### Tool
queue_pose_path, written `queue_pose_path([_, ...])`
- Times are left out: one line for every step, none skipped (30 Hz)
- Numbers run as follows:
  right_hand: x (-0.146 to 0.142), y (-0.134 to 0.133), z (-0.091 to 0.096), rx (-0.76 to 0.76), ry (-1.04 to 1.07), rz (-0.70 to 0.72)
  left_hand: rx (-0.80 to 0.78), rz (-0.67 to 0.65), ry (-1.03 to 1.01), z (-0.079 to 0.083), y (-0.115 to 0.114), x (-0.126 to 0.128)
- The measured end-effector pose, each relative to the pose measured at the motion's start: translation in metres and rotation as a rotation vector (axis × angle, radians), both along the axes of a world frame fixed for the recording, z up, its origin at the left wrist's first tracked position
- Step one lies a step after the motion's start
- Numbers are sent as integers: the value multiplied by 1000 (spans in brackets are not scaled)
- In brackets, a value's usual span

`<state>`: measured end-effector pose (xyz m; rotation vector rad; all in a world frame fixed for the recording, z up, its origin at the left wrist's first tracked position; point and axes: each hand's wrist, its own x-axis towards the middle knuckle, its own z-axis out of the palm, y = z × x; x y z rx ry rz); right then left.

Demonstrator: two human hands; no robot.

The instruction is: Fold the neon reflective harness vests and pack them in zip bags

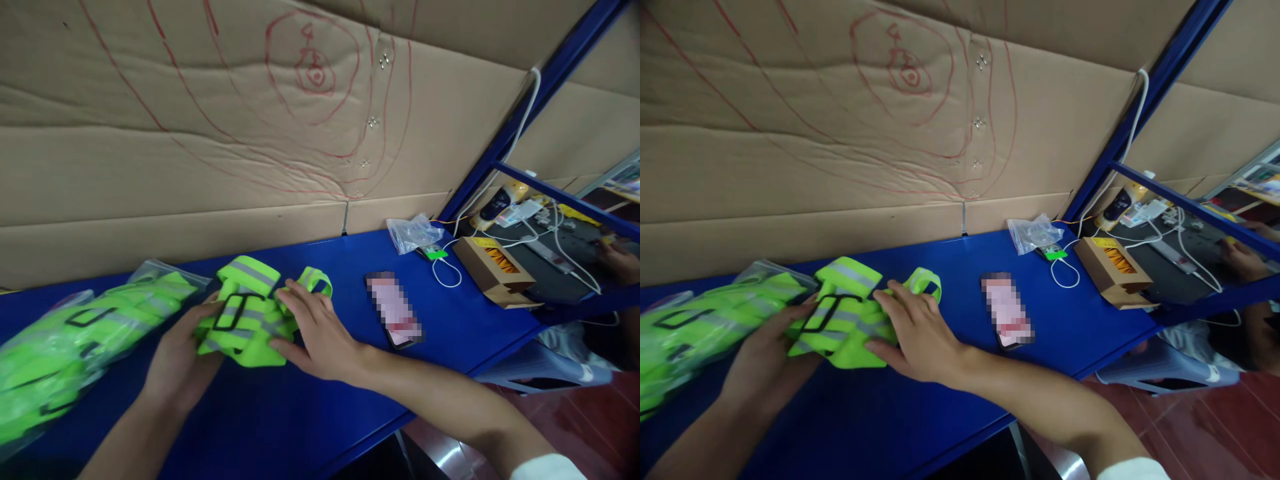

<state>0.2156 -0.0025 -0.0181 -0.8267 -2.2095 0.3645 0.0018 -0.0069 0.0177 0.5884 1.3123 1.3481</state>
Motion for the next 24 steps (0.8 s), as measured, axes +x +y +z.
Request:
queue_pose_path([0,1,-2,-47,3,1,-31,-61,23,-2,-2,2])
queue_pose_path([1,2,-3,-89,14,-3,-57,-121,80,-4,-3,5])
queue_pose_path([1,3,-4,-124,32,-14,-70,-175,175,-8,-4,7])
queue_pose_path([2,4,-4,-152,53,-26,-68,-221,298,-12,-4,8])
queue_pose_path([3,5,-4,-173,74,-41,-43,-265,434,-16,-5,9])
queue_pose_path([3,5,-3,-187,87,-54,6,-312,564,-20,-5,9])
queue_pose_path([3,6,-3,-195,94,-63,70,-365,670,-24,-5,8])
queue_pose_path([3,6,-2,-198,96,-67,137,-424,742,-26,-5,7])
queue_pose_path([2,5,-2,-196,97,-69,198,-474,789,-28,-6,6])
queue_pose_path([2,5,-3,-194,97,-68,244,-507,823,-29,-7,5])
queue_pose_path([1,5,-4,-189,99,-67,269,-524,853,-28,-8,4])
queue_pose_path([1,4,-5,-181,103,-63,280,-521,881,-27,-9,3])
queue_pose_path([1,4,-6,-171,106,-52,290,-506,895,-26,-10,2])
queue_pose_path([1,4,-7,-161,102,-37,308,-490,883,-25,-11,1])
queue_pose_path([2,4,-8,-151,96,-24,331,-484,835,-25,-12,1])
queue_pose_path([2,4,-9,-139,93,-9,355,-495,760,-25,-13,1])
queue_pose_path([3,4,-9,-121,92,6,375,-521,679,-25,-14,1])
queue_pose_path([4,4,-9,-101,96,21,390,-548,612,-26,-15,2])
queue_pose_path([5,4,-9,-76,106,31,394,-574,572,-27,-17,3])
queue_pose_path([6,4,-9,-45,117,39,387,-593,559,-27,-18,5])
queue_pose_path([7,4,-9,-11,123,46,374,-597,566,-27,-20,8])
queue_pose_path([8,4,-10,21,119,50,365,-584,580,-27,-21,10])
queue_pose_path([8,4,-10,51,109,51,368,-544,589,-27,-22,13])
queue_pose_path([9,4,-10,80,94,57,372,-491,591,-27,-23,15])
